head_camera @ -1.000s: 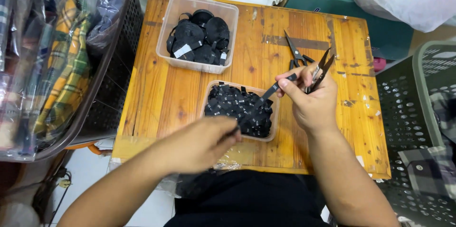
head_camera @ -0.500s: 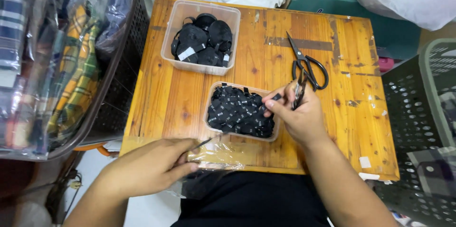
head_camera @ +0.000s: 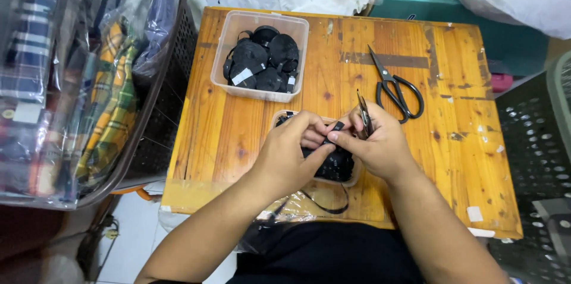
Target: The person uses scissors to cut a black patterned fabric strip into small pieces. The person holds the fabric with one hand and cuts with the other, placing the cut pieces into a plastic container on the table.
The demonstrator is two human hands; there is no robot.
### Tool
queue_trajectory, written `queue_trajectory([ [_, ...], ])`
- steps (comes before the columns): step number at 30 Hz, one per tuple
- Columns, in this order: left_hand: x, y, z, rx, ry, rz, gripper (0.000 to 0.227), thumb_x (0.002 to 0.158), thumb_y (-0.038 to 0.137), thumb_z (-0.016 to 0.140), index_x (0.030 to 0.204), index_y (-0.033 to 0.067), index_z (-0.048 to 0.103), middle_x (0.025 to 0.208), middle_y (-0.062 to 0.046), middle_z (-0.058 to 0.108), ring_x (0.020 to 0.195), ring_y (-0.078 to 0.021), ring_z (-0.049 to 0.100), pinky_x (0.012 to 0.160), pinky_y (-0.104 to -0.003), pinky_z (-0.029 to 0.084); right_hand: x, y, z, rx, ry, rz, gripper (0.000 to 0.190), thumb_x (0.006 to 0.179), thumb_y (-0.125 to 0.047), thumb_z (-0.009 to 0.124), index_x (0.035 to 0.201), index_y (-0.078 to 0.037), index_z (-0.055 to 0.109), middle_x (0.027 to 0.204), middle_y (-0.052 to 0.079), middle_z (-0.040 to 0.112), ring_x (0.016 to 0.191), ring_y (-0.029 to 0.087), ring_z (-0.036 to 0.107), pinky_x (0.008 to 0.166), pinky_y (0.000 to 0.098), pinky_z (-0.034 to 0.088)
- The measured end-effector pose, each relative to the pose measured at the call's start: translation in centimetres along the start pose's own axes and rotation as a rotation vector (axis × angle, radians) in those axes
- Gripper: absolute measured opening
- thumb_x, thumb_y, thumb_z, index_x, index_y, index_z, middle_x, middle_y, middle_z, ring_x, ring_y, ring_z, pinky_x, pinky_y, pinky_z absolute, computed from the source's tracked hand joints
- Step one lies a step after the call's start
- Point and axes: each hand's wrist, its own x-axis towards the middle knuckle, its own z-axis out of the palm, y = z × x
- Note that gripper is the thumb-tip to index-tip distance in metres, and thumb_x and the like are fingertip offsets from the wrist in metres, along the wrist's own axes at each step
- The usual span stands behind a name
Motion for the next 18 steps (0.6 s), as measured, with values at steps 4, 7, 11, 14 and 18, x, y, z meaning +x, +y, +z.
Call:
queue_trajectory([
  [4,-0.2,-2.8,0.3,-0.261,-0.056,-0.102,0.024,0.071,0.003,0.067,0.089,0.0038,0.05,0.076,-0.01,0.057,0.064,-0.0147,0.064,0.059,-0.022,0.053,0.1,-0.9,0.6,0.033,0.008,-0.012,0.038,0.064,0.007,0.071,0.064,-0.009,0.036,0.071,0.015,0.063,0.053,0.007,0.052,0.043,0.0138,0.04],
  [7,-0.2,-2.5,0.0,-0.343,-0.104,-0.123,0.028,0.067,-0.001,0.07,0.088,0.0026,0.052,0.082,-0.012,0.058,0.065,-0.0118,0.062,0.059,-0.021,0.053,-0.1,-1.5,0.7,-0.002,0.026,-0.036,0.036,0.068,0.002,0.069,0.064,-0.011,0.036,0.077,0.014,0.065,0.056,0.003,0.051,0.043,0.0106,0.037],
  [11,0.1,-1.4,-0.1,-0.356,-0.141,-0.044,0.017,0.07,-0.002,0.068,0.085,-0.0014,0.061,0.077,-0.01,0.059,0.065,-0.0114,0.063,0.058,-0.02,0.052,-0.2,-1.6,0.5,0.015,0.009,-0.055,0.035,0.071,0.002,0.066,0.066,-0.011,0.034,0.079,0.015,0.066,0.056,0.002,0.054,0.043,0.0082,0.033],
  [14,0.3,-1.1,-0.1,-0.302,-0.09,-0.019,0.012,0.07,0.0,0.067,0.082,-0.0003,0.065,0.073,-0.009,0.061,0.064,-0.0112,0.062,0.058,-0.021,0.052,0.1,-0.1,-0.1,0.056,0.017,-0.105,0.03,0.076,-0.002,0.061,0.067,-0.011,0.034,0.084,0.019,0.065,0.06,0.009,0.057,0.047,0.0131,0.039],
  [18,0.5,0.6,-0.7,-0.107,0.026,-0.042,0.01,0.067,0.004,0.069,0.076,0.0078,0.068,0.063,-0.002,0.061,0.057,-0.0049,0.055,0.052,-0.017,0.049,0.3,2.6,-1.6,0.086,0.004,-0.194,0.035,0.092,-0.031,0.035,0.071,-0.004,0.041,0.076,0.023,0.059,0.063,0.023,0.058,0.051,0.0255,0.045],
])
